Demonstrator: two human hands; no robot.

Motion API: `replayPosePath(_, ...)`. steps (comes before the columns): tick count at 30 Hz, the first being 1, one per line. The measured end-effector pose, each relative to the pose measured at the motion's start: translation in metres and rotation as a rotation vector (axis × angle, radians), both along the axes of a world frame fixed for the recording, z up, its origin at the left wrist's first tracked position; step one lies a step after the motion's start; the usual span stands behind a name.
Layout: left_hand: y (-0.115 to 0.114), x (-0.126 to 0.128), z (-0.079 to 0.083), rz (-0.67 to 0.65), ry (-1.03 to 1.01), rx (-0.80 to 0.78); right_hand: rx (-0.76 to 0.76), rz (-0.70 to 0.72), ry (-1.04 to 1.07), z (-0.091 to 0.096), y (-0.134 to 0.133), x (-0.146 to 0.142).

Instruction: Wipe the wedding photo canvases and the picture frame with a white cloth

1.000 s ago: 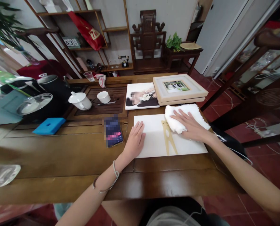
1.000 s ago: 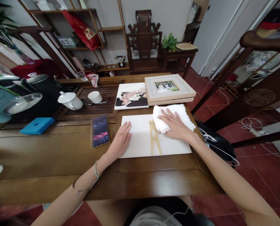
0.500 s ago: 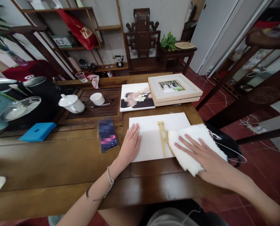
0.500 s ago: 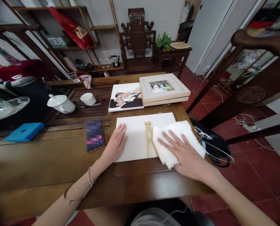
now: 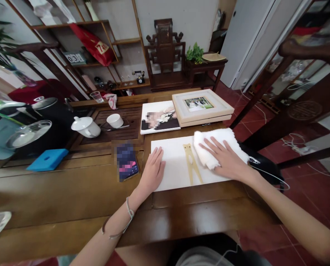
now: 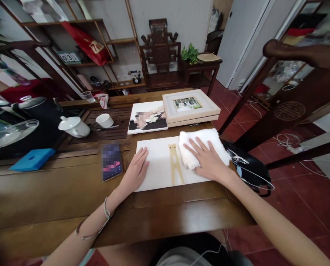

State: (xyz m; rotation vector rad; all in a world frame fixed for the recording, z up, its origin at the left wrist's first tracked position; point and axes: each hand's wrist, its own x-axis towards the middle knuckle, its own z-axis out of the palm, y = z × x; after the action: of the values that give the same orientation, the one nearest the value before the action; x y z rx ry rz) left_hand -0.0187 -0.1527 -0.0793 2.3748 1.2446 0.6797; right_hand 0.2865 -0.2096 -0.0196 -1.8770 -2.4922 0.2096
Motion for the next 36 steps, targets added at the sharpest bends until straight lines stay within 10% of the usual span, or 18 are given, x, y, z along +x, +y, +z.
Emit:
replayPosePath(7, -0.002, 0.0, 0.002, 0.004, 0.007, -0.016, -0.115, 0.125, 0.11, 0.014, -0.094, 0.0)
replayPosePath(20, 0.0, 0.001, 0.0, 0.0, -0.013, -0.023, 0.063, 0.038, 0.003, -0.007, 0.042, -0.004)
replayPosePath(30, -0.002, 0.002, 0.001, -0.01, -0.02, 0.004, 0.085, 0.106, -0.107, -0.002, -0.088, -0.03)
replayPosePath(36, -0.002, 0.003, 0.002, 0.005, 0.01, -0.014, -0.013, 0.118, -0.047, 0.001, -0.051, -0.02)
